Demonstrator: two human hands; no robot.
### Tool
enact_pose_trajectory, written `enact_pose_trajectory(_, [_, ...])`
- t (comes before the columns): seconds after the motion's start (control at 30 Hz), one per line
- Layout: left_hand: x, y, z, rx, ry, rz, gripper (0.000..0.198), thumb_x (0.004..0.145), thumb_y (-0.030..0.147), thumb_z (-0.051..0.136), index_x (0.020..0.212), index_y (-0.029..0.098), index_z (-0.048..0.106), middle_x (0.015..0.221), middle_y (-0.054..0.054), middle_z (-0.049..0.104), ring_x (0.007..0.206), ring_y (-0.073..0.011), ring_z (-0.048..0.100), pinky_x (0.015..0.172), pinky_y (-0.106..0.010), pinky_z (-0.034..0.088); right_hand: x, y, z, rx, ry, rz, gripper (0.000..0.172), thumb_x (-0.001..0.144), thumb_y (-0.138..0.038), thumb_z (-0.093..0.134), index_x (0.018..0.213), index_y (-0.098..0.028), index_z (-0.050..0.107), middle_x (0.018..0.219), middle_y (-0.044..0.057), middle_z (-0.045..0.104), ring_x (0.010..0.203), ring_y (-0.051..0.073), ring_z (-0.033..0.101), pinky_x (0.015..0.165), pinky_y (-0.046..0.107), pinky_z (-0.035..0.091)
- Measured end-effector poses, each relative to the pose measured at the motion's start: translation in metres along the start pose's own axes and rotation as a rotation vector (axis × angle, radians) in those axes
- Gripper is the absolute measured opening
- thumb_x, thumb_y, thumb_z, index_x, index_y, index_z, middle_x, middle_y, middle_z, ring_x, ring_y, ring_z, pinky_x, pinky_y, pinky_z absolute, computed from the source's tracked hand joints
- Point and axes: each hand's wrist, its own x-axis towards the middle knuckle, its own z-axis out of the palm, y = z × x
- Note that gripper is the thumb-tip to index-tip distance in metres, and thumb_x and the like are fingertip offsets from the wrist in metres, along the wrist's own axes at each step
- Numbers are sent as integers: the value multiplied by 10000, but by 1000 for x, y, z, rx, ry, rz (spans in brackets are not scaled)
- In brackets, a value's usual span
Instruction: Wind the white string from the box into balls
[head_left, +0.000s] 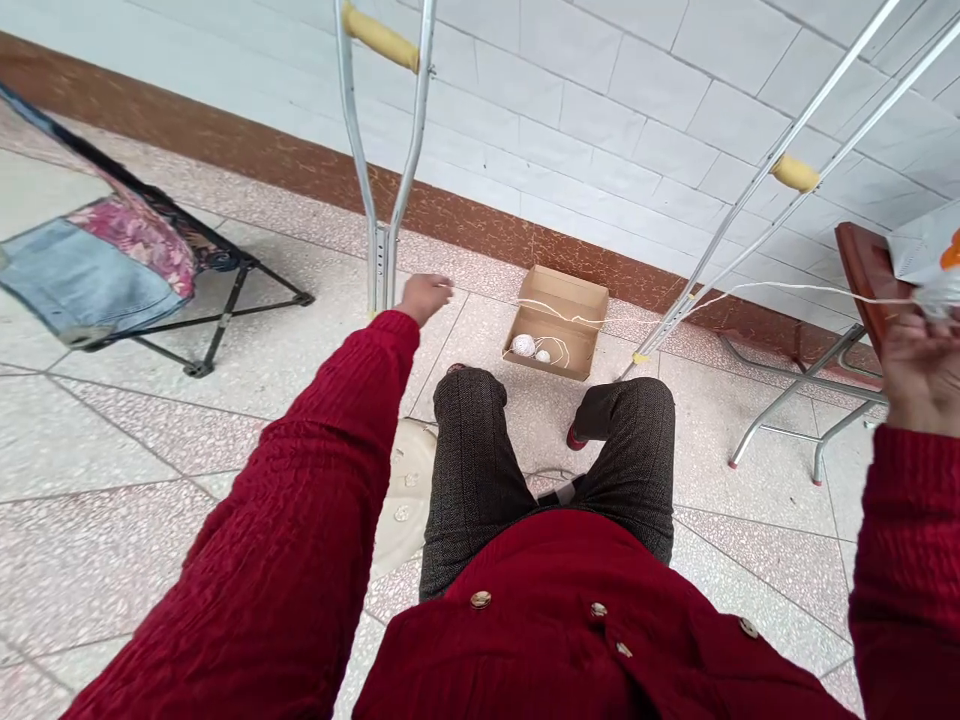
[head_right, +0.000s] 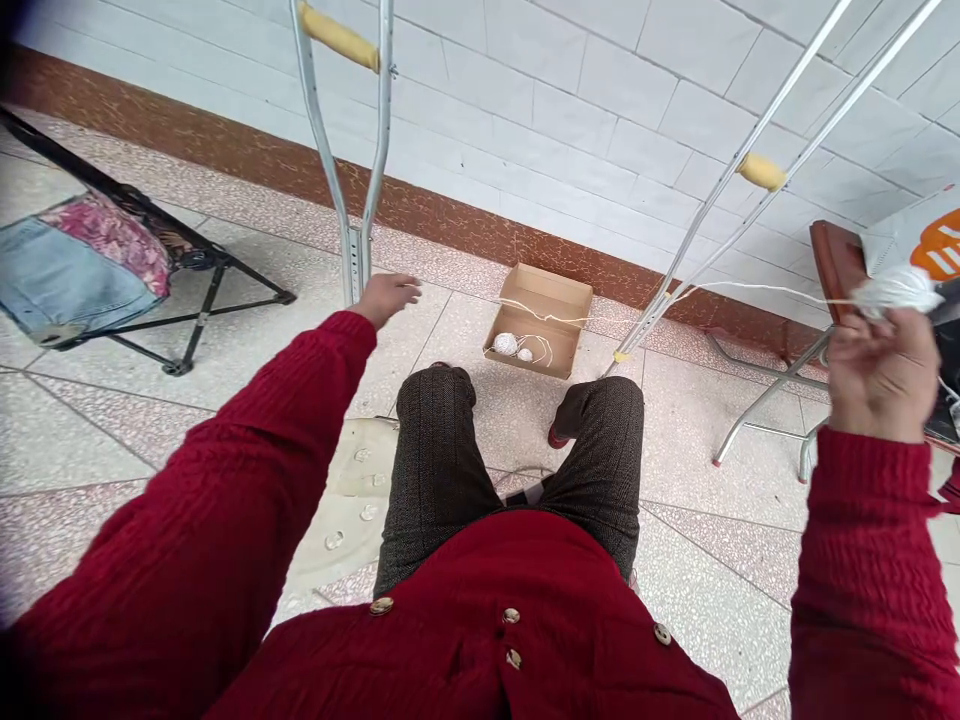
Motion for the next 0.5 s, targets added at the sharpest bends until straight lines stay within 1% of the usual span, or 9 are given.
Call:
enact_pose_trajectory(0.03, [-7, 12, 19, 2, -55, 112, 114, 797, 32, 656, 862, 97, 723, 674, 0, 687, 709, -137, 633, 791, -283, 495, -15, 10, 16, -15, -110, 74, 330, 659, 45, 674, 549, -230, 527, 792, 38, 696, 660, 90, 651, 445, 189, 485])
enact_pose_trajectory(0.07, [-16, 26, 37, -5, -96, 168, 119, 783, 56, 680, 873, 105, 741, 749, -19, 722, 752, -149, 656, 811, -282, 504, -30, 19, 33, -51, -245, 136, 298, 642, 46, 633, 578, -229, 536, 740, 26, 666, 600, 87, 615, 426, 185, 465])
enact_pose_trajectory(0.13, [-42, 61, 68, -46, -225, 334, 126, 795, 130, 713, 909, 119, 764, 883, -48, 762, 863, -176, 689, 877, -295, 514, -63, 34, 64, -152, -585, 184, 263, 582, 15, 666, 682, -217, 593, 734, 14, 659, 588, 95, 595, 446, 184, 482])
enact_pose_trajectory(0.17, [-59, 80, 79, -94, -287, 447, 153, 813, 179, 718, 947, 127, 771, 949, -60, 771, 930, -192, 695, 925, -313, 511, -79, 40, 77, -204, -719, 186, 256, 580, -29, 716, 743, -204, 626, 754, 16, 671, 587, 97, 594, 450, 190, 489])
enact_pose_trajectory(0.23, [-98, 117, 94, -183, -428, 665, 244, 871, 322, 712, 1044, 158, 764, 1090, -64, 762, 1072, -213, 677, 1029, -361, 478, -107, 49, 98, -302, -893, 179, 277, 590, -106, 765, 836, -177, 659, 762, 19, 681, 554, 101, 585, 402, 191, 450])
enact_pose_trajectory(0.3, [-140, 147, 100, -291, -509, 774, 377, 990, 470, 549, 1131, 172, 731, 1128, -62, 747, 1159, -217, 651, 1091, -415, 433, -125, 57, 113, -368, -978, 174, 295, 622, -125, 786, 884, -159, 654, 784, 22, 686, 542, 100, 588, 410, 200, 456])
enact_pose_trajectory(0.37, [-181, 165, 100, -390, -558, 806, 469, 1031, 527, 434, 1183, 170, 698, 1112, -57, 739, 1180, -215, 647, 1096, -437, 423, -130, 65, 124, -395, -1001, 169, 276, 669, -143, 797, 894, -169, 640, 800, 4, 674, 540, 84, 591, 426, 185, 450])
enact_pose_trajectory(0.43, [-212, 170, 96, -413, -655, 822, 479, 1025, 539, 441, 1108, 157, 718, 1055, -62, 749, 1131, -212, 667, 1056, -418, 462, -122, 74, 131, -405, -980, 163, 251, 704, -157, 801, 886, -188, 629, 796, -23, 654, 552, 72, 599, 441, 168, 442])
enact_pose_trajectory(0.5, [-231, 162, 90, -401, -766, 836, 424, 999, 509, 516, 952, 153, 742, 977, -67, 758, 1054, -204, 690, 1003, -378, 499, -103, 83, 136, -409, -940, 140, 236, 722, -165, 800, 872, -203, 622, 772, -44, 643, 558, 71, 599, 444, 167, 443])
